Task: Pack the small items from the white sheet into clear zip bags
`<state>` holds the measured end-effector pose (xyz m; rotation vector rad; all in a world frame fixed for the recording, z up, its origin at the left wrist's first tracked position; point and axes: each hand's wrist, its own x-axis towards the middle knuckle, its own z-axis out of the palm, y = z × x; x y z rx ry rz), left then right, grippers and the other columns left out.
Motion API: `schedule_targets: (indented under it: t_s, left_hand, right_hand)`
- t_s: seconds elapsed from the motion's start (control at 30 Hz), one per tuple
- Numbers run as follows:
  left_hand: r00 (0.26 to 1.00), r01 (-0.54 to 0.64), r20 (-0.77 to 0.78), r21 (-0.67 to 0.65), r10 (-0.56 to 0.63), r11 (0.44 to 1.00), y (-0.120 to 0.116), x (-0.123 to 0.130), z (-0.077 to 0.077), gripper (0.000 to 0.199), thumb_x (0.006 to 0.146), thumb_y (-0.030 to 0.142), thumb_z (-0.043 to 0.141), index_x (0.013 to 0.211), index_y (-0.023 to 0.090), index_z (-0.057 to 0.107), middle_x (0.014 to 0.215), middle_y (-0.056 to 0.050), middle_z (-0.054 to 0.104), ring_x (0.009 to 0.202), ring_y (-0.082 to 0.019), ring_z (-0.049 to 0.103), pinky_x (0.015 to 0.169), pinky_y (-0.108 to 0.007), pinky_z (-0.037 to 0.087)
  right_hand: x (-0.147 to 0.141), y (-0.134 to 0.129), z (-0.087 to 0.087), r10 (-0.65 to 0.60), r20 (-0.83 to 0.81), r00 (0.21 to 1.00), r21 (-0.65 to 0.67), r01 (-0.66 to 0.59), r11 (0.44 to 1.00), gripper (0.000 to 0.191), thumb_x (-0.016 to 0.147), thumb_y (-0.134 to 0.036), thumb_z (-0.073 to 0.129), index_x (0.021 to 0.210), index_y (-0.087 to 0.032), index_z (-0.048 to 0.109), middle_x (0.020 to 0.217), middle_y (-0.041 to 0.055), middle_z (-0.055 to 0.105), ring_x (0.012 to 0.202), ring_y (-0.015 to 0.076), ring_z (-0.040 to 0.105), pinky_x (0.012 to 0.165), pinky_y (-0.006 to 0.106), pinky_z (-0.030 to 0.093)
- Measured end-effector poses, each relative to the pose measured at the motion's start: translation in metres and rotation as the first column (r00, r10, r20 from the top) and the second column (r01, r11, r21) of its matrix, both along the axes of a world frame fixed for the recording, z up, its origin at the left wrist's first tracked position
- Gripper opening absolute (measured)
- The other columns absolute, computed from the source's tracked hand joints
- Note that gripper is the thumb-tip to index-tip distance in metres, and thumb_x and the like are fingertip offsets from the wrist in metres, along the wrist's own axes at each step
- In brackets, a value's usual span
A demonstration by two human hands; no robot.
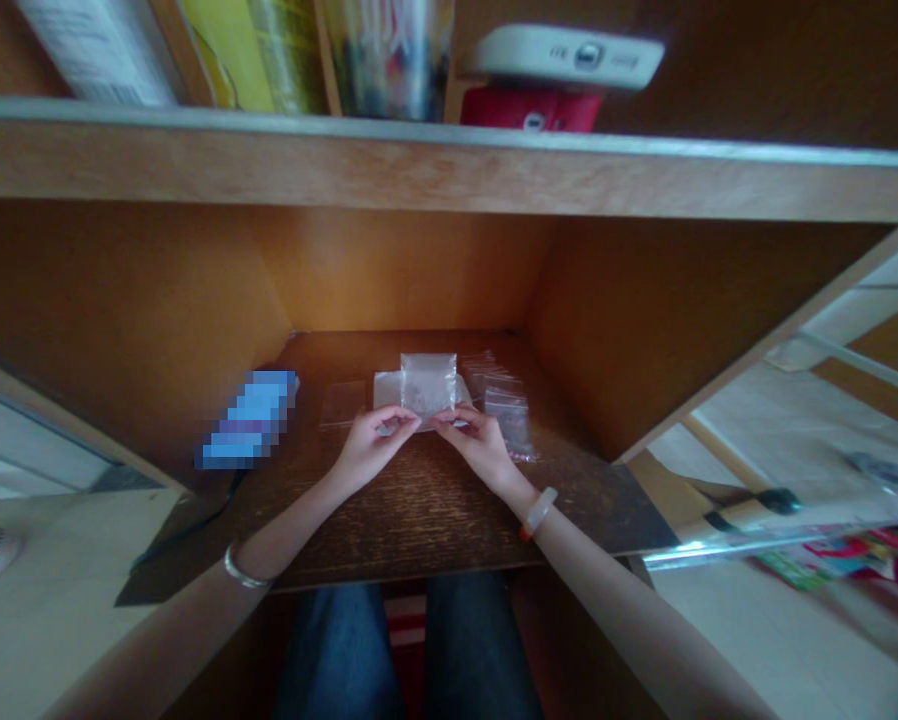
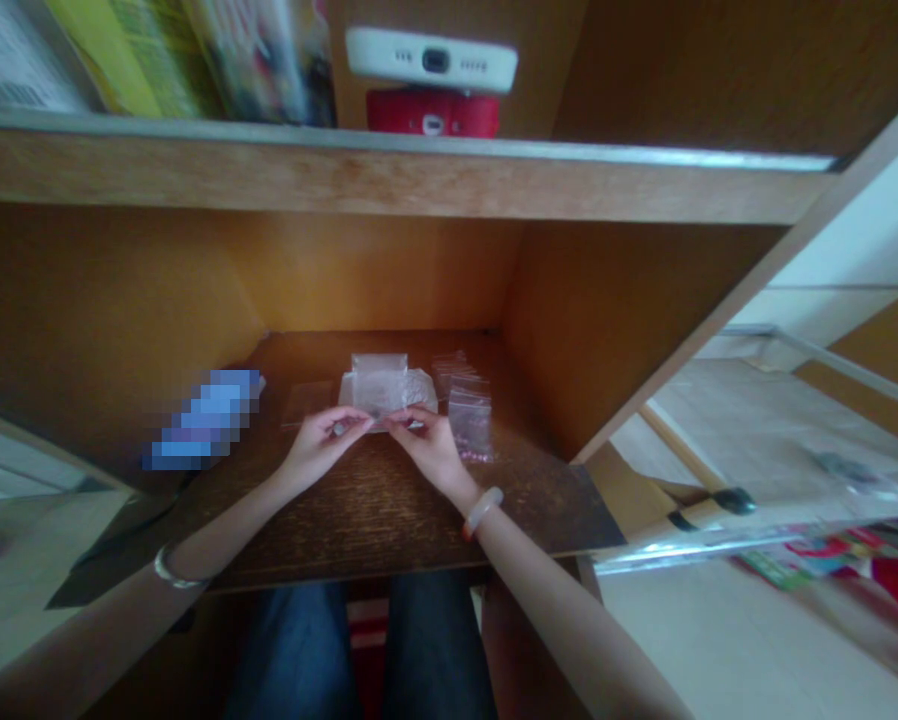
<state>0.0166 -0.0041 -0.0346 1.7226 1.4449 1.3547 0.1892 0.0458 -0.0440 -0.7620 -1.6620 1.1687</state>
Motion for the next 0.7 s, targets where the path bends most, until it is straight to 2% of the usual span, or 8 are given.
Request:
schedule_targets:
  t_s: [0.27,0.5,0.7]
  left_hand:
    - [0.999,0.046,0.01,-0.009,-0.046,0.999,-0.0026,0.0016,-0.0013,0.014,0.082,0.029,0.06,0.087,0.018,0.067,0.089,-0.004,0.072,0.084,-0.017,0.066,0.08,-0.029,0.052]
    - [0.998,0.056,-0.019,-0.004,-0.056,0.998,-0.0024,0.0022,-0.0011,0.011,0.082,0.027,0.059,0.084,0.018,0.066,0.086,-0.003,0.071,0.081,-0.016,0.065,0.078,-0.028,0.052]
    - [0.998,0.042,-0.042,0.012,-0.042,0.999,-0.0026,0.0014,0.0,0.012,0.082,0.028,0.06,0.084,0.019,0.068,0.085,-0.003,0.072,0.08,-0.017,0.066,0.078,-0.029,0.053]
  right_hand:
    - [-0.0012,-0.002,0.0007,0.021,0.022,1.0,0.008,-0.021,1.0,0.015,0.077,-0.035,0.066,0.078,-0.021,0.07,0.081,0.0029,0.069,0.08,0.0163,0.063,0.076,0.03,0.048]
    - [-0.0001,-0.0008,-0.0008,0.029,0.039,0.999,0.054,-0.031,0.998,0.013,0.078,-0.034,0.066,0.077,-0.021,0.07,0.079,0.0023,0.066,0.079,0.016,0.061,0.075,0.03,0.047]
    - [0.0006,-0.0012,-0.0005,0.038,0.047,0.998,0.039,-0.04,0.998,0.016,0.078,-0.036,0.065,0.079,-0.021,0.071,0.081,0.0027,0.068,0.08,0.0162,0.061,0.076,0.03,0.048]
